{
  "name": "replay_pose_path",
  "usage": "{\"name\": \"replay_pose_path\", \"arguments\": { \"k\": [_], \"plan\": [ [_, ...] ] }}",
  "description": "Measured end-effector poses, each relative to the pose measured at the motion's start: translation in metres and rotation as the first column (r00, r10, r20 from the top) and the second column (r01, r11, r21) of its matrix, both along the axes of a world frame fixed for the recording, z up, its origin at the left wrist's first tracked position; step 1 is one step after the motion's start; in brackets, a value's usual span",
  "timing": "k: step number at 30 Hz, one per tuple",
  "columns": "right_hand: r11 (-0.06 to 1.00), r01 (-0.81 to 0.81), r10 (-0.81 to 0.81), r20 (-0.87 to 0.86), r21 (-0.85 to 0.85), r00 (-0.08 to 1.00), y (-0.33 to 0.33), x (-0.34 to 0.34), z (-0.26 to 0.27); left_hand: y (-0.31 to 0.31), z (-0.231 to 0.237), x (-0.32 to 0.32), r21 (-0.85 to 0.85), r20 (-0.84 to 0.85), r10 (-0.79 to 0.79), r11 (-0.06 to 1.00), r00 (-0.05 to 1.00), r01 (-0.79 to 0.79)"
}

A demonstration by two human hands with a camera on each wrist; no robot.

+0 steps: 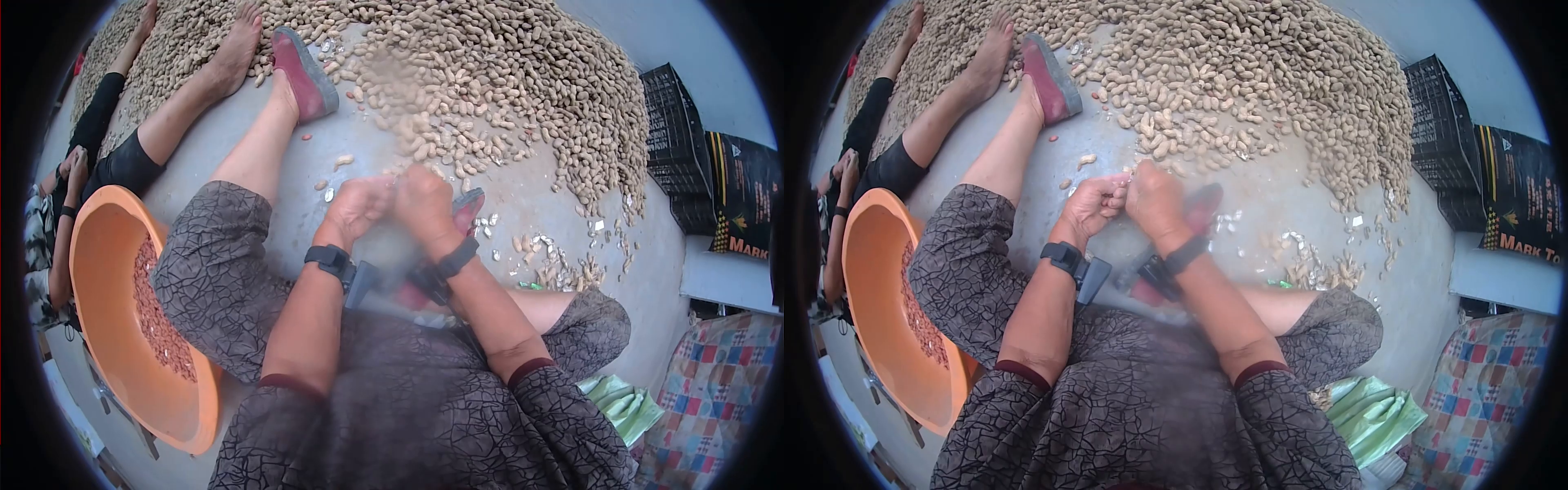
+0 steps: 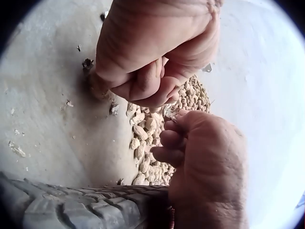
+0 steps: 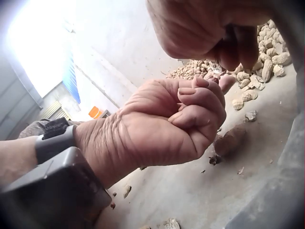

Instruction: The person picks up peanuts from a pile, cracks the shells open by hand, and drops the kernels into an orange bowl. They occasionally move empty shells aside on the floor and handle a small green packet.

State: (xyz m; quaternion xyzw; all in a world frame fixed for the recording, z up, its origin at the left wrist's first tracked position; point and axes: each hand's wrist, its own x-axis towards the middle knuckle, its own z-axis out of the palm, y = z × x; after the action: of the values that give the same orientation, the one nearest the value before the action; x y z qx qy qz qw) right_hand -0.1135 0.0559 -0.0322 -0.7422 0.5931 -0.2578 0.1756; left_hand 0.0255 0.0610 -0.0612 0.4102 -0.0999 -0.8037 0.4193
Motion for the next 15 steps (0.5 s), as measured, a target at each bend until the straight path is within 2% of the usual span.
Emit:
{"name": "replay_pose_path", "arguments": {
  "k": [2, 4, 8, 10, 11, 13, 15],
  "plan": [
    [1.000, -0.010, 0.010, 0.010, -0.015, 1.000, -0.006, -0.006, 0.003, -0.002, -0.003, 0.006, 0.056, -0.013, 0.051, 0.997, 0.999, -0.050],
    [0.961, -0.163, 0.168, -0.002, 0.223, 0.986, -0.013, -0.014, 0.021, -0.004, -0.009, 0.014, 0.006, -0.086, 0.170, 0.985, 0.982, -0.170],
    [0.972, -0.157, 0.168, -0.050, 0.173, 0.984, -0.032, -0.026, 0.021, -0.011, -0.007, 0.012, 0.048, -0.086, 0.306, 0.952, 0.948, -0.303],
    [0.989, -0.121, 0.136, -0.192, 0.088, 0.972, -0.043, -0.029, 0.021, -0.013, -0.010, 0.008, 0.023, 0.020, 0.367, 0.930, 0.930, -0.368],
    [0.985, -0.138, 0.162, -0.298, 0.102, 0.941, -0.049, -0.030, 0.019, -0.013, -0.013, 0.008, 0.028, 0.018, 0.369, 0.929, 0.929, -0.370],
    [0.980, -0.162, 0.192, -0.319, 0.116, 0.928, -0.054, -0.032, 0.014, -0.013, -0.016, 0.008, -0.078, 0.013, 0.328, 0.942, 0.945, -0.326],
    [0.972, -0.196, 0.229, -0.331, 0.133, 0.915, -0.059, -0.030, 0.008, -0.015, -0.014, 0.007, -0.083, 0.009, 0.329, 0.941, 0.944, -0.327]
  ]
}}
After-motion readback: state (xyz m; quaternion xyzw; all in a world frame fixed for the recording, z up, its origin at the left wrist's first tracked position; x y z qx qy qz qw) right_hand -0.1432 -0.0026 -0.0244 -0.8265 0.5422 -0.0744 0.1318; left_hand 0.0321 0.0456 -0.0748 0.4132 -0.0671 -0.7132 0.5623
